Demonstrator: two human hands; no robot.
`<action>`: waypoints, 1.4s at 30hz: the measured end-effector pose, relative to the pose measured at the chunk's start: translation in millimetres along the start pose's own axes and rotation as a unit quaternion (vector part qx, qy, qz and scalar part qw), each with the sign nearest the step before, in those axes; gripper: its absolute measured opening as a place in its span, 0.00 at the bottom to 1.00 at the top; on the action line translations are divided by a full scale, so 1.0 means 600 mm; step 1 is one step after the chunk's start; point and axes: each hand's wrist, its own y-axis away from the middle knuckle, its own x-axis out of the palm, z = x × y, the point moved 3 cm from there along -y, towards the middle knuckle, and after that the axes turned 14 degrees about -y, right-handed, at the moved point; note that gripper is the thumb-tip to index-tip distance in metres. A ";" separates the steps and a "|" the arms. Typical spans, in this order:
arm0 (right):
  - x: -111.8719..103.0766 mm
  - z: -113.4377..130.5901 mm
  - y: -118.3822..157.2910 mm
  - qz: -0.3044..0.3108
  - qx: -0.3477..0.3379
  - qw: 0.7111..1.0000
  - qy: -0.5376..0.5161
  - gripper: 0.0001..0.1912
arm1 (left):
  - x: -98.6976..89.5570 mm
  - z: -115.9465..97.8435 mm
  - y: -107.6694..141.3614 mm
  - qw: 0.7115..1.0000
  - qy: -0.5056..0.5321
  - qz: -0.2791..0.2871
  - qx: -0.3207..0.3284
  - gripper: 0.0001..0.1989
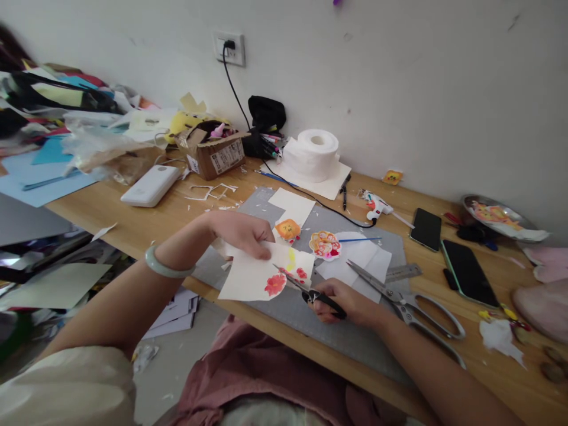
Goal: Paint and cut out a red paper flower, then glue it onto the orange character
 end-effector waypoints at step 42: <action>0.017 0.006 0.003 -0.038 -0.055 0.998 -0.007 0.19 | 0.173 0.025 0.007 0.771 0.305 -0.558 0.045 0.29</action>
